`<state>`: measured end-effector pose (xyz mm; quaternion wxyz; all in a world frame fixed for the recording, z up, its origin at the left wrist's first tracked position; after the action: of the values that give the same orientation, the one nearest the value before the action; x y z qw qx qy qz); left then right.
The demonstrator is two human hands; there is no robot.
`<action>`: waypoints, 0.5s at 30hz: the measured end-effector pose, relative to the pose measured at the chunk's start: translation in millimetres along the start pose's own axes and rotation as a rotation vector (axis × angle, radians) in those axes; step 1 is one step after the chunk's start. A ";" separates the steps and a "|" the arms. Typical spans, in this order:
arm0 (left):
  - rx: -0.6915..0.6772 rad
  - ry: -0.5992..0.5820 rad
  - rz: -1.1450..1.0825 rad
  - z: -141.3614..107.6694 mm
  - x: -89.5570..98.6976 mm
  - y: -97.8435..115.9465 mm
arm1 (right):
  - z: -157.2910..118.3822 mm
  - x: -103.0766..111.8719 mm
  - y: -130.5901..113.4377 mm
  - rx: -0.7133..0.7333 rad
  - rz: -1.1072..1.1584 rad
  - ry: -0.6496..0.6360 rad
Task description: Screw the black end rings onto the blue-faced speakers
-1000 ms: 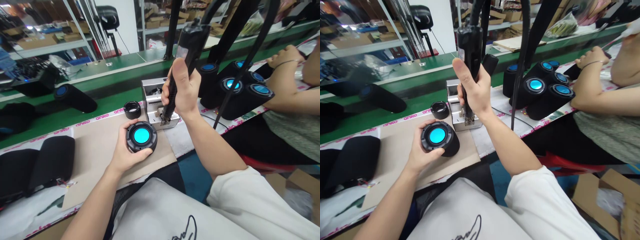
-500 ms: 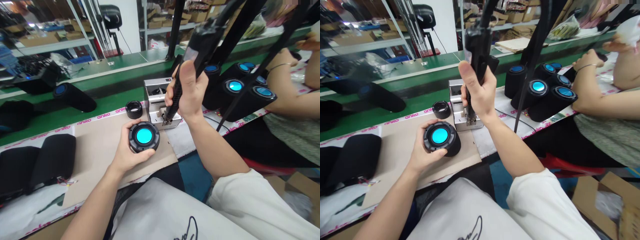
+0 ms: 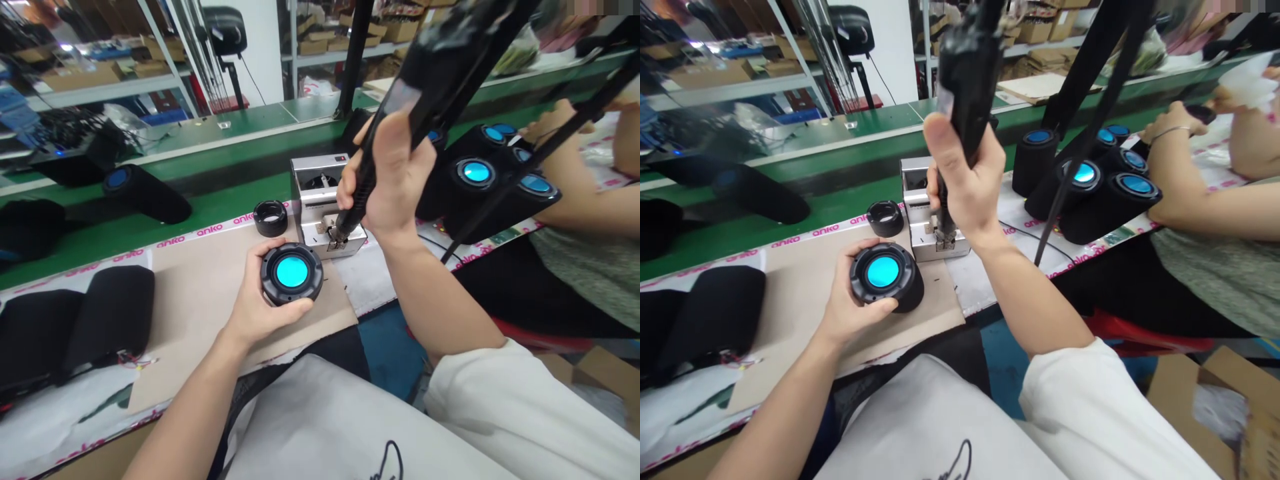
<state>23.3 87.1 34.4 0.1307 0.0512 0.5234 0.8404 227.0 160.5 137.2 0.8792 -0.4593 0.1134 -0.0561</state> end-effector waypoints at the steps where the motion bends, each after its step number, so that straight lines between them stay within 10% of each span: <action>1: 0.003 -0.001 0.000 -0.1 0.1 -0.6 | 1.5 -3.0 7.1 -0.011 -0.011 -0.016; 9: -0.020 -0.007 -0.024 0.0 -0.3 -0.1 | -5.6 -10.8 23.7 -0.031 -0.005 -0.097; 15: 0.074 -0.005 -0.054 -2.8 -0.5 -6.0 | -8.4 -15.9 -37.4 -0.045 0.066 -0.077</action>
<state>24.1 87.1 27.8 0.1530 0.0441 0.5551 0.8164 209.7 135.7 165.5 0.8737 -0.4768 0.0960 -0.0069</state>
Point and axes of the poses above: each hand's wrist, its own z-axis towards the middle knuckle, its own x-axis out of the back of the hand, y = z × x, the point moved 10 cm from there along z, towards the middle knuckle, and after that the axes turned 13 degrees about -z, right-handed, at the moved point
